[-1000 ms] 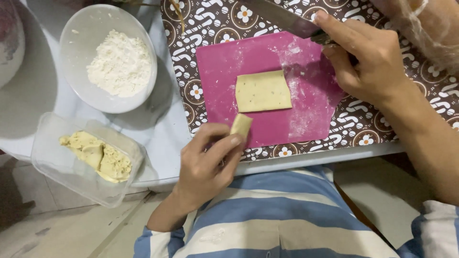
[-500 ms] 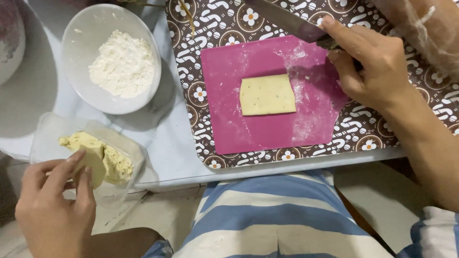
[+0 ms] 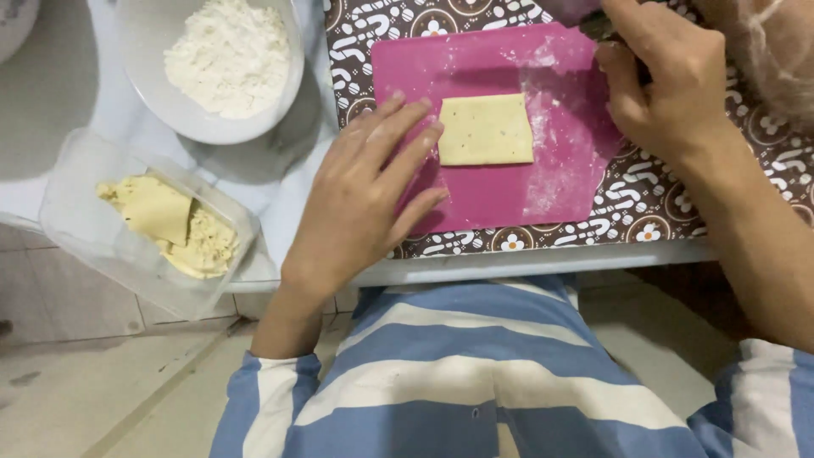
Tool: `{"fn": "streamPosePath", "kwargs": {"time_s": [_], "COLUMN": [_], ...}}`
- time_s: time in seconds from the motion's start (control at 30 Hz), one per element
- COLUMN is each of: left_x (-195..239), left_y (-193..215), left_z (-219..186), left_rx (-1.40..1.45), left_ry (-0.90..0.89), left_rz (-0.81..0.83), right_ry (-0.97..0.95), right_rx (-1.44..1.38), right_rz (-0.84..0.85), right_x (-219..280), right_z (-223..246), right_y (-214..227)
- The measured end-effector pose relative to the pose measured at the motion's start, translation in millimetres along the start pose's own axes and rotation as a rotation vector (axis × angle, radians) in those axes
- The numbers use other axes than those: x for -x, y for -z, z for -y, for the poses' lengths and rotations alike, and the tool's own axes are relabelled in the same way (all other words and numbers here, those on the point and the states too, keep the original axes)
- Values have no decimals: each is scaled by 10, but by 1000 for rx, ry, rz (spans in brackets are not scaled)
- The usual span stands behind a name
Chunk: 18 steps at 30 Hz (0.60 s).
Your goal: Cutting dough into thin strips and folding them on a cutting board.
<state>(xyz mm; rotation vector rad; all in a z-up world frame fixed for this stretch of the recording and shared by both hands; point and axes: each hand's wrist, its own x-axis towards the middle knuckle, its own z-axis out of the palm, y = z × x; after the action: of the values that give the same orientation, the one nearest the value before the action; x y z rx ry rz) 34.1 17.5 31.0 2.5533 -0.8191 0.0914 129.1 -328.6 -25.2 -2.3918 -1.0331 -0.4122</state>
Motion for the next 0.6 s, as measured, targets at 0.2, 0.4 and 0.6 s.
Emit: {"fn": "streamPosePath", "kwargs": {"time_s": [0.2, 0.4, 0.6], "left_x": [-90, 85, 201], "left_y": [-239, -209, -283], "left_z": [101, 176, 156], "left_rx": [-17, 208, 134], "left_ry": [3, 200, -10], "left_rz": [61, -165, -177], "right_ry": [86, 170, 251], "right_rx": [45, 83, 407], "right_rz": [-21, 197, 509], "right_x": [-78, 194, 207], "right_z": [-63, -96, 369], "right_y": [-29, 268, 596]}}
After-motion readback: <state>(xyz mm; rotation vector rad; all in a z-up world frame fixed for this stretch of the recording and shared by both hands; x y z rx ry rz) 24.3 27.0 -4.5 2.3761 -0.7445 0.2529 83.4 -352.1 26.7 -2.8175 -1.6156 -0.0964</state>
